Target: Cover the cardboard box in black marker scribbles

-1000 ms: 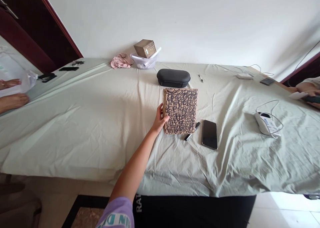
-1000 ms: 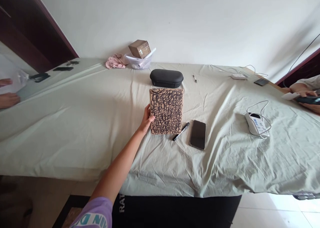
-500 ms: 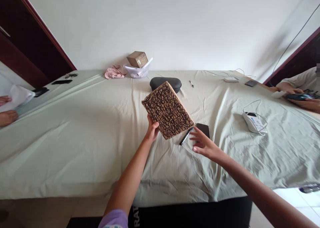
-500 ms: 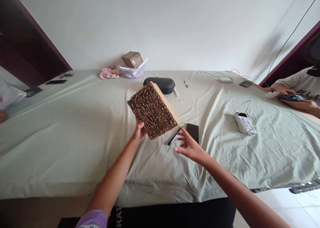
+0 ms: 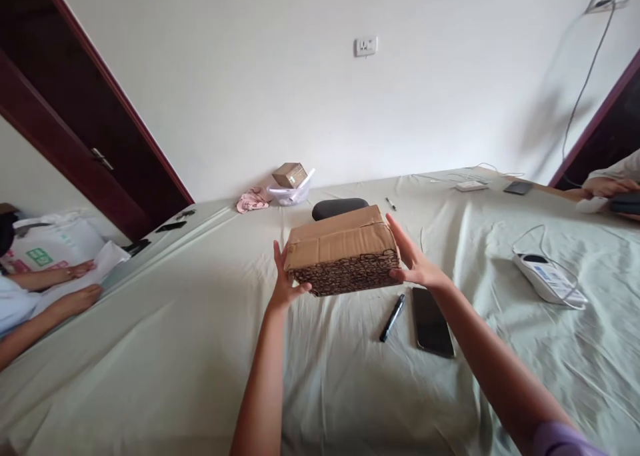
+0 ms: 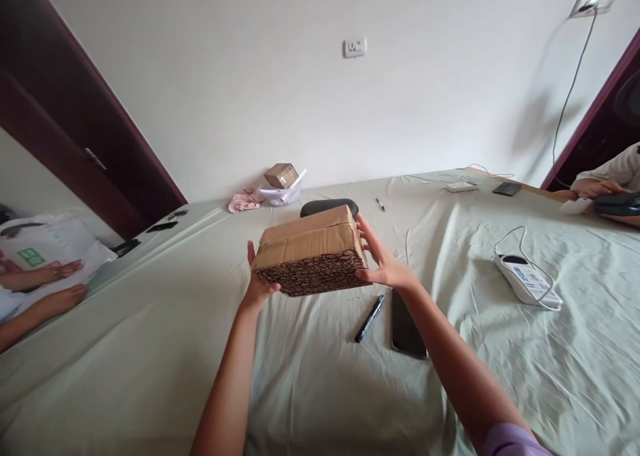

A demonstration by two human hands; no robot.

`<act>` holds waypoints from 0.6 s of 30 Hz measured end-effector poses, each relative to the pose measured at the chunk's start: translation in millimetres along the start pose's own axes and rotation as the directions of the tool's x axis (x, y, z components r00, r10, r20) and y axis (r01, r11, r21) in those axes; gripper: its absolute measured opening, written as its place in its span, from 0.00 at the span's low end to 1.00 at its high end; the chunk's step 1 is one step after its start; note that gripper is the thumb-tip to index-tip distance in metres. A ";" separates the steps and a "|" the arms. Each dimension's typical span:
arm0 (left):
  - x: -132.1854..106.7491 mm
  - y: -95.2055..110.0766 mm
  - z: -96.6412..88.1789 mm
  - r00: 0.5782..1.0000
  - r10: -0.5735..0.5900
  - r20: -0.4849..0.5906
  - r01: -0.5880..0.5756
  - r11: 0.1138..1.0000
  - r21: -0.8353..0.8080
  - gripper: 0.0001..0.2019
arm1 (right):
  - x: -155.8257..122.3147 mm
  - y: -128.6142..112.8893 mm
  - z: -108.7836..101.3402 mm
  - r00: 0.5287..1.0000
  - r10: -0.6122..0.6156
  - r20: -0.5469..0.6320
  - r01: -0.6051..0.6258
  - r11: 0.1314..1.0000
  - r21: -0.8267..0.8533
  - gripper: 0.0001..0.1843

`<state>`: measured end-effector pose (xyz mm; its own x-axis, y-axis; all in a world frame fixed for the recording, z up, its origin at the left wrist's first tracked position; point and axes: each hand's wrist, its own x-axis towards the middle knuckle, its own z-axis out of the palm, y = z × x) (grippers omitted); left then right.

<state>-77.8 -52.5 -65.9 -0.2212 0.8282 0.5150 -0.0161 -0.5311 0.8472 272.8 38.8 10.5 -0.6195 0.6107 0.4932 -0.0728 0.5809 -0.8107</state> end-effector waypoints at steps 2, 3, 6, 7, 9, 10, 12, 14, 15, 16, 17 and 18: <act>17.3 22.2 -7.7 0.997 -0.004 0.074 -0.001 0.998 0.058 0.83 | 11.9 0.4 -3.5 0.999 -0.053 0.009 0.053 0.998 -0.040 0.70; 25.5 32.3 -6.6 0.996 -0.008 0.093 0.000 0.997 0.078 0.83 | 17.6 1.3 -1.9 0.996 -0.085 -0.027 0.084 0.995 -0.045 0.70; 48.1 51.4 10.3 0.997 0.034 0.064 -0.039 0.996 0.075 0.80 | 30.8 5.6 9.7 0.946 -0.189 -0.263 0.194 0.981 -0.010 0.75; 54.7 52.5 18.2 0.997 0.058 0.046 -0.061 0.997 0.055 0.80 | 33.4 7.0 14.0 0.920 -0.208 -0.333 0.220 0.975 0.000 0.77; 65.3 47.1 33.3 0.996 0.085 0.037 -0.085 0.996 0.002 0.78 | 35.8 9.5 20.2 0.892 -0.204 -0.403 0.218 0.976 -0.011 0.80; 69.2 41.8 39.5 0.995 0.080 0.054 -0.079 0.997 -0.017 0.76 | 36.0 10.5 21.5 0.895 -0.186 -0.406 0.189 0.981 -0.033 0.80; 74.5 30.0 47.0 0.993 0.037 0.113 -0.035 0.999 -0.012 0.73 | 35.2 11.5 19.9 0.912 -0.132 -0.389 0.108 0.991 -0.084 0.73; 77.5 22.5 47.5 0.982 -0.053 0.180 0.037 0.995 0.090 0.69 | 33.8 10.7 13.0 0.928 -0.082 -0.365 0.045 0.993 -0.110 0.64; 78.4 21.7 45.7 0.972 -0.107 0.210 0.070 0.982 0.175 0.67 | 33.1 9.7 8.3 0.935 -0.067 -0.349 0.030 0.993 -0.111 0.61; 78.9 22.9 43.1 0.957 -0.165 0.237 0.096 0.956 0.278 0.65 | 32.2 8.2 3.3 0.941 -0.059 -0.333 0.024 0.994 -0.109 0.61; 79.1 25.8 40.3 0.955 -0.182 0.234 0.086 0.925 0.369 0.63 | 31.3 6.6 -1.5 0.946 -0.058 -0.319 0.023 0.994 -0.111 0.62; 78.7 30.0 37.9 0.950 -0.183 0.255 0.067 0.912 0.404 0.63 | 30.2 4.7 -5.8 0.950 -0.060 -0.308 0.024 0.993 -0.119 0.63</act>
<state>-58.8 3.5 4.9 0.0412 0.9291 0.3676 0.3645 -0.3566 0.8602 258.3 63.1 23.3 -0.3433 0.7106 0.6142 0.0053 0.6554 -0.7553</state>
